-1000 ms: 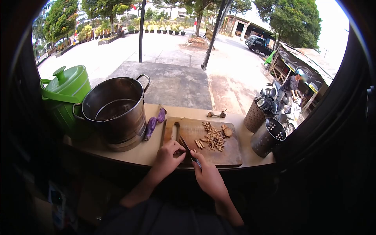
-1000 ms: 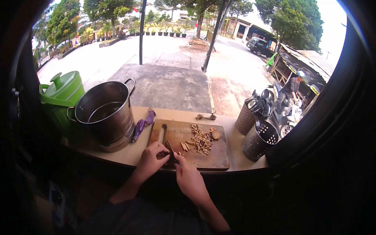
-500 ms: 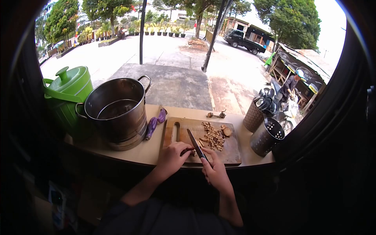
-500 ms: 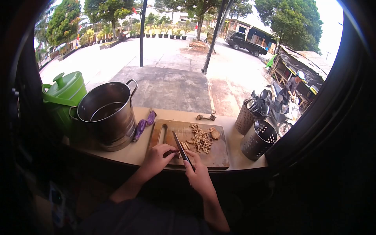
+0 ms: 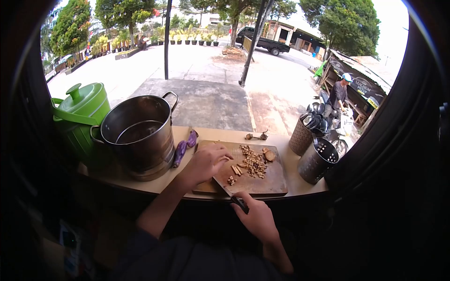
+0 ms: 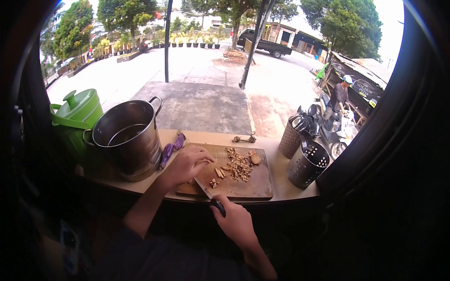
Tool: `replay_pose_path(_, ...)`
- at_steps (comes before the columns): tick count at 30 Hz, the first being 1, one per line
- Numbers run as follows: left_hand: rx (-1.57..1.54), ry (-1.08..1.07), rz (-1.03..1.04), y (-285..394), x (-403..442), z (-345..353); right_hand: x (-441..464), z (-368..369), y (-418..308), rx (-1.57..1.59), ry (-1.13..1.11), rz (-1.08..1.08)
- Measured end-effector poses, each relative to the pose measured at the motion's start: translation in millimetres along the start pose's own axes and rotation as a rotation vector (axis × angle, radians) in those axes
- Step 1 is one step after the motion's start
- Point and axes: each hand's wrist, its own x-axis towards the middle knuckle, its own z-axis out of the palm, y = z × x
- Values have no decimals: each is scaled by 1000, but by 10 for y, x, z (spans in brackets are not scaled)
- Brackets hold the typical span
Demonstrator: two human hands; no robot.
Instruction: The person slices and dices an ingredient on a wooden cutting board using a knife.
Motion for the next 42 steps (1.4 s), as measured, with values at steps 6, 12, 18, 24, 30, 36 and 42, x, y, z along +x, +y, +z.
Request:
replay_pose_path(6, 31, -371, 111, -274, 291, 286, -35, 106, 46, -123, 109, -124)
replay_pose_path(12, 62, -456, 99, -285, 327, 277, -93, 98, 101, -99, 147, -112)
replay_pose_path(18, 62, -436, 125, -341, 286, 296, -111, 82, 110, -90, 149, -116)
replay_pose_path(24, 180, -459, 54, -343, 267, 157, -128, 25, 101, -97, 175, -83)
replay_pose_path(30, 270, -433, -71, -330, 97, -45, -228, -238, 233, -125, 222, 70)
replay_pose_path(36, 147, -389, -29, -197, -17, 14, -190, -509, 498, -84, 220, 162)
replay_pose_path(42, 77, -359, -20, -133, -56, 122, -95, -520, 744, 91, 241, 198)
